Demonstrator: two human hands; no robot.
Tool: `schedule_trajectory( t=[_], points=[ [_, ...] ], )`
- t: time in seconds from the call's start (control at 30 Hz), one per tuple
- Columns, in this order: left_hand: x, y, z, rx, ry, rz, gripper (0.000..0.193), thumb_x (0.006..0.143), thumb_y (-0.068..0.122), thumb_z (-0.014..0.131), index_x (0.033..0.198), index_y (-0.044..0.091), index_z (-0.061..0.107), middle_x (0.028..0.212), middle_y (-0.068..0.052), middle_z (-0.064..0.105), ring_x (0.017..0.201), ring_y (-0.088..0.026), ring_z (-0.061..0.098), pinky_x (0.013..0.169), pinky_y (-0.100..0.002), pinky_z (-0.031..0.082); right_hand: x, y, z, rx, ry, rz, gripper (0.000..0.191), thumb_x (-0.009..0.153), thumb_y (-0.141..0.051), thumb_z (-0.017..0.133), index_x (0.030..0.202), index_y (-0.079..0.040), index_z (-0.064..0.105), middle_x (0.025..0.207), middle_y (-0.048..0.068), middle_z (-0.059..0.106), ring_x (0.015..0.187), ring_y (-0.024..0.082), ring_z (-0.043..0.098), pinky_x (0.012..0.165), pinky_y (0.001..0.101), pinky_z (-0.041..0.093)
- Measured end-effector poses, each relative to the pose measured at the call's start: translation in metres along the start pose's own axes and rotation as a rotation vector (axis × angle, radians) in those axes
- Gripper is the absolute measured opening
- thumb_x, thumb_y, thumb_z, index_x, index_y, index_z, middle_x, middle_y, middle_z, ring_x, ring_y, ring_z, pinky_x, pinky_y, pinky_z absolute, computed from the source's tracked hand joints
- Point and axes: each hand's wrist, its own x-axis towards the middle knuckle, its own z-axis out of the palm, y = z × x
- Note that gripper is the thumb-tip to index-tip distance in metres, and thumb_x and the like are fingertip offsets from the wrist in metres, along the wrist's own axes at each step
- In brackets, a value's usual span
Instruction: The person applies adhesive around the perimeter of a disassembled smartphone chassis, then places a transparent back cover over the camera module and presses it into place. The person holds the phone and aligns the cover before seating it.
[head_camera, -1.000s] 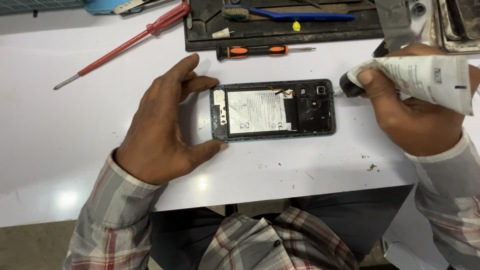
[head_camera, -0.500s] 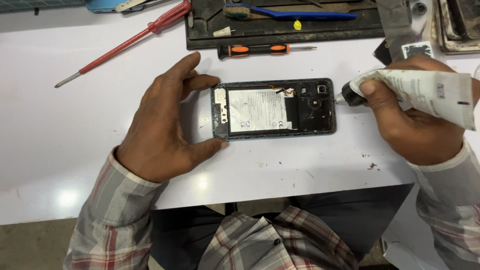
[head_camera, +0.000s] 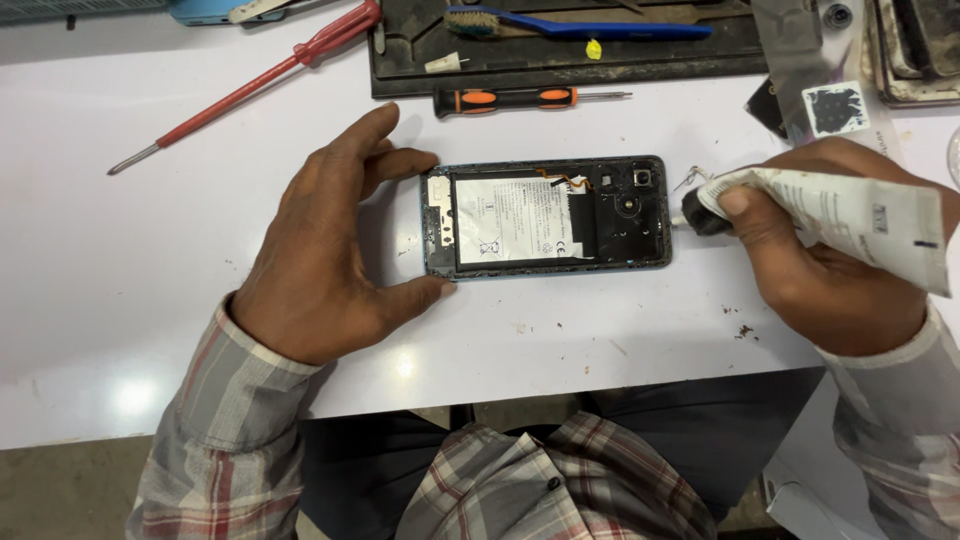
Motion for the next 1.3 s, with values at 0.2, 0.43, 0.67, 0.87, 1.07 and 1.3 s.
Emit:
schedule_trajectory(
  t=[0.2,0.43,0.67,0.87,1.07,1.3],
  points=[
    [0.0,0.0,0.0,0.005,-0.004,-0.003,0.119,0.063,0.021,0.096,0.154,-0.001,0.023,0.139,-0.017,0.063,0.135,-0.037,0.049,0.116,-0.052,0.036,-0.006,-0.003,0.002,-0.005,0.01,0.026,0.011,0.102,-0.003,0.073,0.098,0.005,0.067,0.092,0.012,0.067,0.073,0.014,0.067,0.06,0.0223,0.051],
    [0.0,0.0,-0.001,0.009,-0.003,-0.002,0.119,0.063,0.021,0.096,0.154,-0.001,0.023,0.139,-0.018,0.064,0.136,-0.037,0.049,0.116,-0.053,0.036,-0.012,-0.006,0.003,-0.024,0.033,0.035,0.012,0.102,-0.004,0.075,0.097,0.005,0.068,0.088,0.013,0.068,0.073,0.015,0.067,0.06,0.023,0.051],
    [0.001,-0.001,0.0,0.004,-0.004,0.008,0.118,0.064,0.021,0.095,0.154,-0.001,0.022,0.14,-0.018,0.063,0.136,-0.038,0.048,0.116,-0.052,0.036,-0.017,-0.007,0.001,-0.028,0.042,-0.005,0.012,0.103,-0.002,0.075,0.101,0.007,0.068,0.092,0.016,0.068,0.069,0.017,0.067,0.058,0.0238,0.051],
    [0.001,-0.001,0.0,0.007,-0.006,0.004,0.118,0.064,0.021,0.095,0.154,-0.001,0.022,0.14,-0.017,0.064,0.136,-0.037,0.049,0.116,-0.053,0.035,-0.015,-0.014,0.001,-0.06,0.023,-0.035,0.011,0.101,-0.001,0.075,0.099,0.007,0.068,0.088,0.018,0.068,0.069,0.018,0.068,0.057,0.025,0.051],
    [0.001,-0.001,0.0,0.004,-0.007,-0.005,0.119,0.064,0.021,0.095,0.155,-0.001,0.022,0.14,-0.018,0.063,0.136,-0.038,0.049,0.116,-0.052,0.035,-0.009,-0.025,-0.002,-0.072,-0.008,-0.008,0.009,0.093,0.002,0.075,0.092,0.01,0.07,0.081,0.019,0.068,0.062,0.02,0.066,0.051,0.0277,0.049],
    [0.001,-0.001,0.0,0.015,-0.003,0.004,0.119,0.064,0.021,0.095,0.155,-0.001,0.021,0.14,-0.018,0.063,0.136,-0.038,0.049,0.116,-0.053,0.035,-0.004,-0.031,0.0,-0.041,0.01,-0.054,0.01,0.097,-0.002,0.075,0.094,0.007,0.071,0.084,0.018,0.069,0.071,0.02,0.068,0.054,0.0245,0.05]
  ],
)
